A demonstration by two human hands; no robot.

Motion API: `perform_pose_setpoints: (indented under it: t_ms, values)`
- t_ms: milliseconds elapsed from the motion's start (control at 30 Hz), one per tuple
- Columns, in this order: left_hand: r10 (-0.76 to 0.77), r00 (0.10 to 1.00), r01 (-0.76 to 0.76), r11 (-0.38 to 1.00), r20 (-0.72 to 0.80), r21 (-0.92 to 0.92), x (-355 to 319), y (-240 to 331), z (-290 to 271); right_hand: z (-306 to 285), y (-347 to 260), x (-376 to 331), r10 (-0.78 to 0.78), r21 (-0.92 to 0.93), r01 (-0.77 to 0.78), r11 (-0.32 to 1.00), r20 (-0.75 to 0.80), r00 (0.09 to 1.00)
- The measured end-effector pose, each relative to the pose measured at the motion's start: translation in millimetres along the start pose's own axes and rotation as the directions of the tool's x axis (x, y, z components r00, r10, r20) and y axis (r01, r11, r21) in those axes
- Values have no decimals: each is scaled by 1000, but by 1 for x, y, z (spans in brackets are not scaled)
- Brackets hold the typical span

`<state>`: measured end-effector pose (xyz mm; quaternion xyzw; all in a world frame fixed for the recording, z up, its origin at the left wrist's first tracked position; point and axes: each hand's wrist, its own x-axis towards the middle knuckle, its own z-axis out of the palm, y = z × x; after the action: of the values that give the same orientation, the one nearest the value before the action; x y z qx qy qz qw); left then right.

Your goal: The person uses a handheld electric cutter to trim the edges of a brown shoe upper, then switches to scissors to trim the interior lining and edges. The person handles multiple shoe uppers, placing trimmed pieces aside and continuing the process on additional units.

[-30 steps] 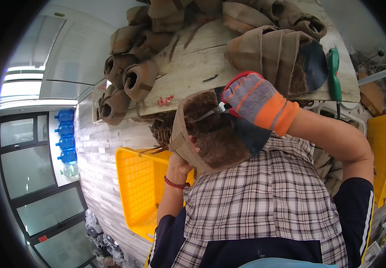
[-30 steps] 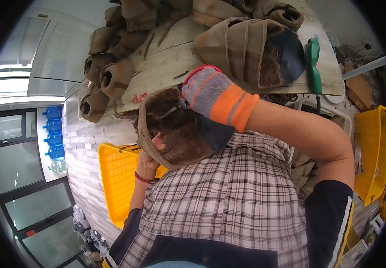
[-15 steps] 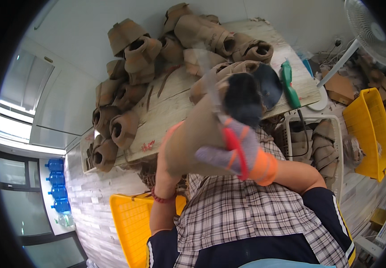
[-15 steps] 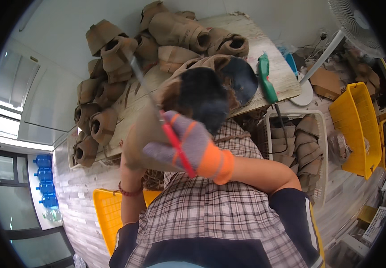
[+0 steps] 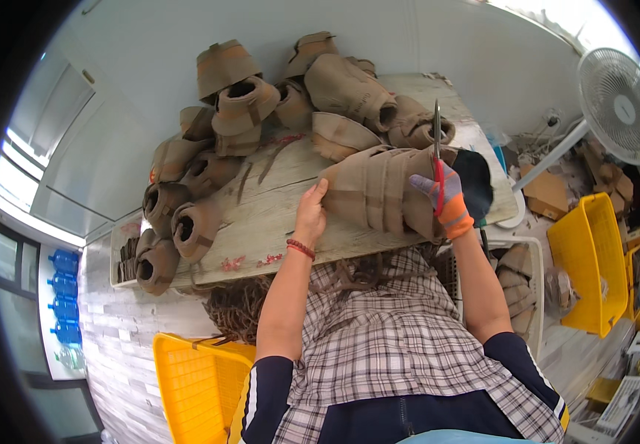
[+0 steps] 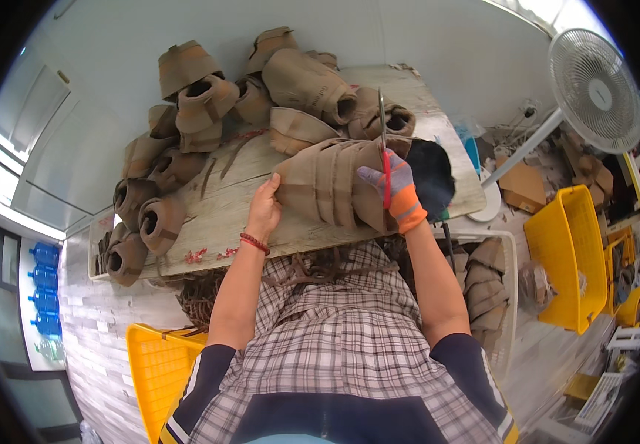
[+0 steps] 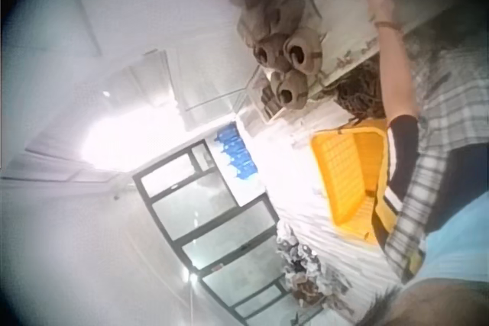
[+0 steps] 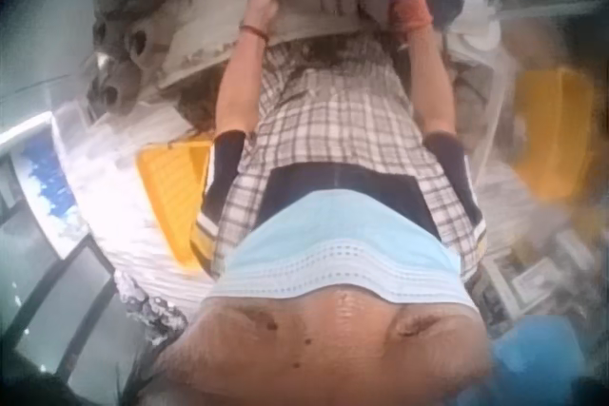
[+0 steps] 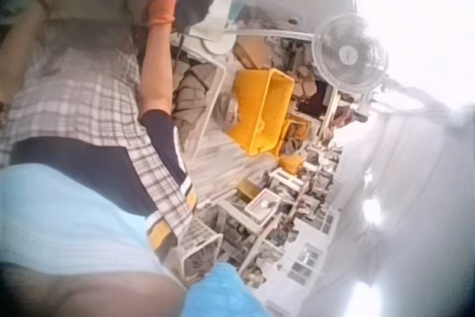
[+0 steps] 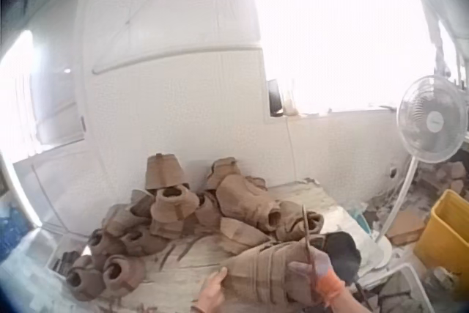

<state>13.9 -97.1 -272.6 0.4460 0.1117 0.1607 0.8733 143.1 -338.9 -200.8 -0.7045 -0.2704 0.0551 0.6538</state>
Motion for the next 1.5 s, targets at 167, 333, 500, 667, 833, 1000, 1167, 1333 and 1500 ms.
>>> perform_pose_setpoints:
  t_ms: [167, 333, 500, 667, 833, 1000, 1167, 1333, 1500]
  values:
    - [43, 993, -13, 968, 114, -251, -18, 26, 16, 27, 78, 27, 37, 707, -118, 697, 130, 991]
    - [231, 923, -154, 954, -306, 256, -23, 3, -27, 73, 64, 1, 136, 478, -5, 878, -240, 961]
    - [925, 365, 150, -169, 105, 974, -86, 73, -68, 22, 97, -20, 22, 296, 9, 955, -103, 994]
    - [907, 417, 514, -187, -54, 837, -146, 143, -158, 4, 44, -40, 143, 353, -67, 933, -194, 971]
    - [897, 417, 256, 36, -144, 966, -187, 168, -120, -3, 2, -70, -108, 30, 113, 993, -130, 986]
    - [451, 723, -416, 889, -524, 191, -232, 173, -71, 39, -63, -97, -2, -356, 97, 930, 258, 966]
    - [81, 942, -194, 922, -325, -334, -242, 141, -56, 79, -121, -85, -281, -504, 600, 621, 572, 771]
    - [-36, 939, -87, 937, -342, -338, -236, 104, -45, 105, -127, -81, -233, -532, 709, 464, 698, 677]
    - [-68, 957, -37, 935, -281, -352, -233, 93, -34, 124, -126, -74, -11, -594, 751, 288, 782, 623]
